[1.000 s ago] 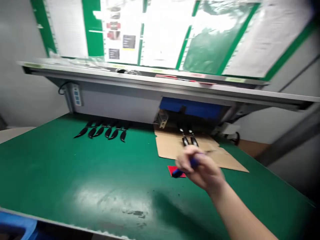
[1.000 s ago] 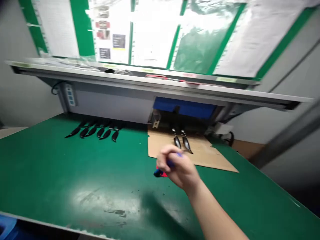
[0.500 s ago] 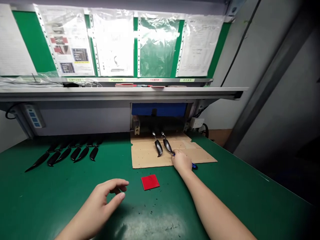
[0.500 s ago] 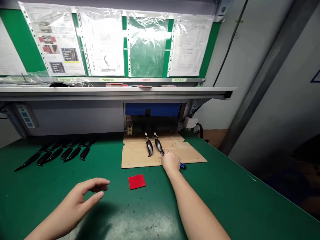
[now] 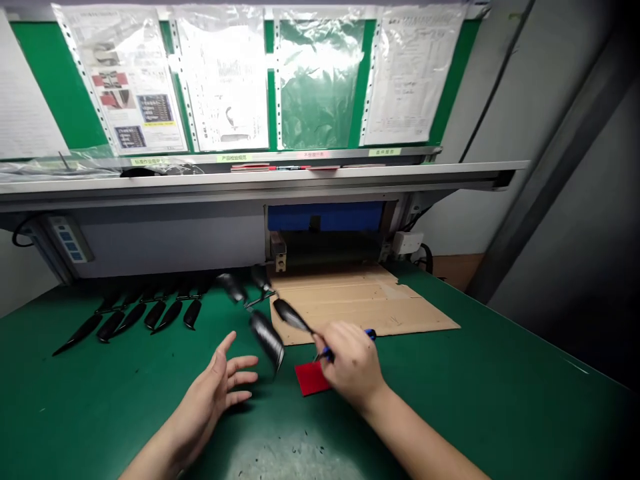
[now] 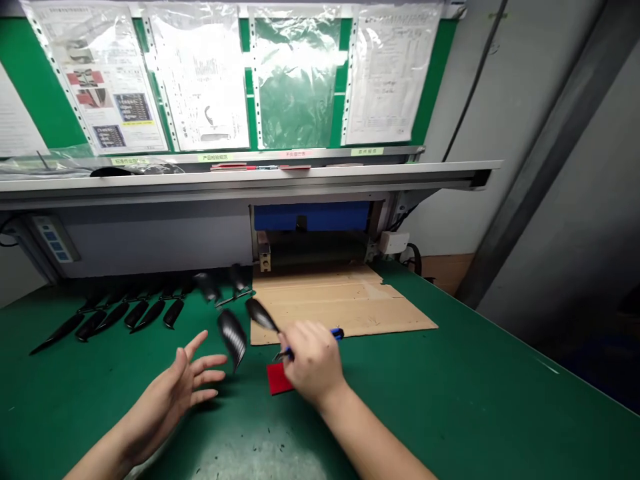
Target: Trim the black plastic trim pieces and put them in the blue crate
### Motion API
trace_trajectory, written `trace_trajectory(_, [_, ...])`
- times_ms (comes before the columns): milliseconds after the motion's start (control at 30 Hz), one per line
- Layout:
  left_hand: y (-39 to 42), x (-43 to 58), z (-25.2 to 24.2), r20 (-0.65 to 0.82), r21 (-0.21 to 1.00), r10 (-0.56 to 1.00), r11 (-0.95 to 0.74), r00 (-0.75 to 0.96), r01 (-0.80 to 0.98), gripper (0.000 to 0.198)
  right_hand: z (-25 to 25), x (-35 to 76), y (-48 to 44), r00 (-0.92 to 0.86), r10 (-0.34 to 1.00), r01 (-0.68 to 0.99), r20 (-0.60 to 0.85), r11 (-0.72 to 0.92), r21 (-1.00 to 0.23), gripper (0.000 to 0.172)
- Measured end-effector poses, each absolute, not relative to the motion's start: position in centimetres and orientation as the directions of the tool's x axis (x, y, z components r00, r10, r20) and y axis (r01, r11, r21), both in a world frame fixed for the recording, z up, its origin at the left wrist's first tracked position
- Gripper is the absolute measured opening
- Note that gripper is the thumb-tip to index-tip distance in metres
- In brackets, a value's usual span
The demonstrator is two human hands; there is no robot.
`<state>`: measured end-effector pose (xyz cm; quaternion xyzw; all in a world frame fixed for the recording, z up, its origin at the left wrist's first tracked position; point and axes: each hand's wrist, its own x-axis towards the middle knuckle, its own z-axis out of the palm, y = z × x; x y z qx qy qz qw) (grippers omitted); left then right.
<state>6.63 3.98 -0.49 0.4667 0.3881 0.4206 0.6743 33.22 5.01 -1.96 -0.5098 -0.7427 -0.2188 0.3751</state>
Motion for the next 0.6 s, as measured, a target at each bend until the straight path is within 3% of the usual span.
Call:
trace_trajectory(167, [4.5,5.9,-0.6,-0.265,0.873,0.961,0.276,0.086,-0.403,0.063,-2.1,27.8,3.2,-0.544,0.409,0.683,0.733,0.723,0.104,0.020])
trace_trajectory(233, [4.8,5.2,-0.6,-0.237,0.886,0.971,0.225,0.021,-0.405,0.065,-2.1,27.4,3.1,-0.571,0.416,0.588,0.708,0.809,-0.001,0.018])
trace_trajectory(300, [5.0,4.3,-0.4,-0.118,0.918,0.993,0.117,0.021,-0.380,0.072,-2.1,27.6,3.1,-0.502,0.567,0.556,0.653,0.790,-0.259,0.024])
trace_trajectory(367, [5.0,3.5,0.0,0.021,0.936,0.999,-0.003,0.049,-0.353,0.073,-2.2,27.6,3.0,-0.355,0.785,0.579,0.508,0.611,-0.540,0.031])
trace_trajectory(433, [4.7,3.1,0.5,0.070,0.934,0.992,-0.030,0.103,-0.355,0.070,-2.5,27.2,2.7,-0.254,0.910,0.596,0.327,0.413,-0.688,0.038])
trace_trajectory(500, [4.3,3.2,0.8,0.040,0.929,0.986,0.024,0.165,-0.368,0.069,-2.6,26.8,2.3,-0.276,0.932,0.612,0.236,0.360,-0.704,0.043])
trace_trajectory(600, [3.9,4.2,0.6,-0.051,0.904,0.962,0.158,0.266,-0.397,0.066,-2.3,27.5,2.5,-0.365,0.895,0.668,0.255,0.443,-0.598,0.042])
